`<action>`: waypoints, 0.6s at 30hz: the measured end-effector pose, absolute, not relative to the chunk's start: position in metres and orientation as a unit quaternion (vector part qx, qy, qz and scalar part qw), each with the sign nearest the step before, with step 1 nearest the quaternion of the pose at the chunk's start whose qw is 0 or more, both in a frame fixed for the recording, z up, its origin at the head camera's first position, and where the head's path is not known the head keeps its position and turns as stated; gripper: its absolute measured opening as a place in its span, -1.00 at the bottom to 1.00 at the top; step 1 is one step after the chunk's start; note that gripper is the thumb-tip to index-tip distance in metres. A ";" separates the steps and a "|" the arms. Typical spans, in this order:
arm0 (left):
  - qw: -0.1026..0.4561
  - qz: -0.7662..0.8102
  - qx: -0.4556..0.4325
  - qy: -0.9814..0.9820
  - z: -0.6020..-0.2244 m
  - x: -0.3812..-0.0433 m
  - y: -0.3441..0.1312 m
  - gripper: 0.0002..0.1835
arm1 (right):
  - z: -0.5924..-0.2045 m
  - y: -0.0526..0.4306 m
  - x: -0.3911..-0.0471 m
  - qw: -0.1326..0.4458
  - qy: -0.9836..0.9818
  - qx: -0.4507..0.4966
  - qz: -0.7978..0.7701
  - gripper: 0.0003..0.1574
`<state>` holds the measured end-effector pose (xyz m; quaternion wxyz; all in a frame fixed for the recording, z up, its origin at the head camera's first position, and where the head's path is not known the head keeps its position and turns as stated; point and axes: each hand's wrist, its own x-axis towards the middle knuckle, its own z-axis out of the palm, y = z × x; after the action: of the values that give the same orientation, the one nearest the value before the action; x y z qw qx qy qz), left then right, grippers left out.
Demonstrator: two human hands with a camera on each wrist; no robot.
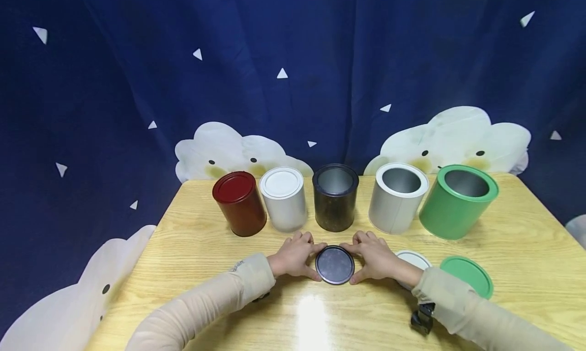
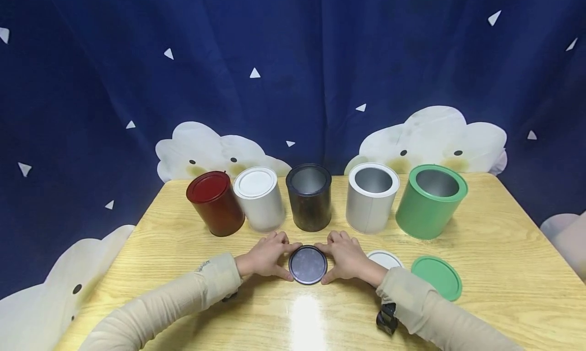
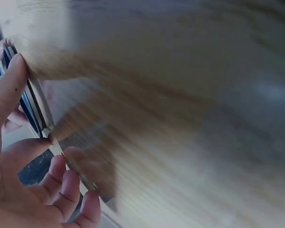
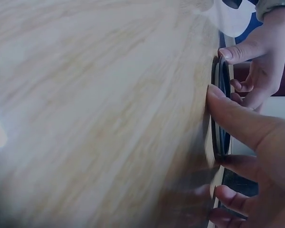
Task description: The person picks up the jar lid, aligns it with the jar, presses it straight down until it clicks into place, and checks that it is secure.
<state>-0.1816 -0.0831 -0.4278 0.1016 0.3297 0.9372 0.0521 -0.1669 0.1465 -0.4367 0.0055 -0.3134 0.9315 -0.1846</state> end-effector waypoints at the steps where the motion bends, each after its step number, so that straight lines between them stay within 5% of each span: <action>1: 0.099 0.048 0.332 0.937 -0.427 -0.181 -0.083 -0.14 | -0.437 0.146 -0.167 0.007 0.931 -0.314 -0.189 -0.04; 18: 0.094 0.145 0.382 0.908 -0.424 -0.185 -0.090 -0.14 | -0.431 0.159 -0.172 0.023 0.890 -0.360 -0.279 -0.02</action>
<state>-0.1854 -0.0905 -0.4244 0.0942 0.3823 0.9078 0.1447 -0.1722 0.1593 -0.4306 0.0228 -0.3595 0.8902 -0.2788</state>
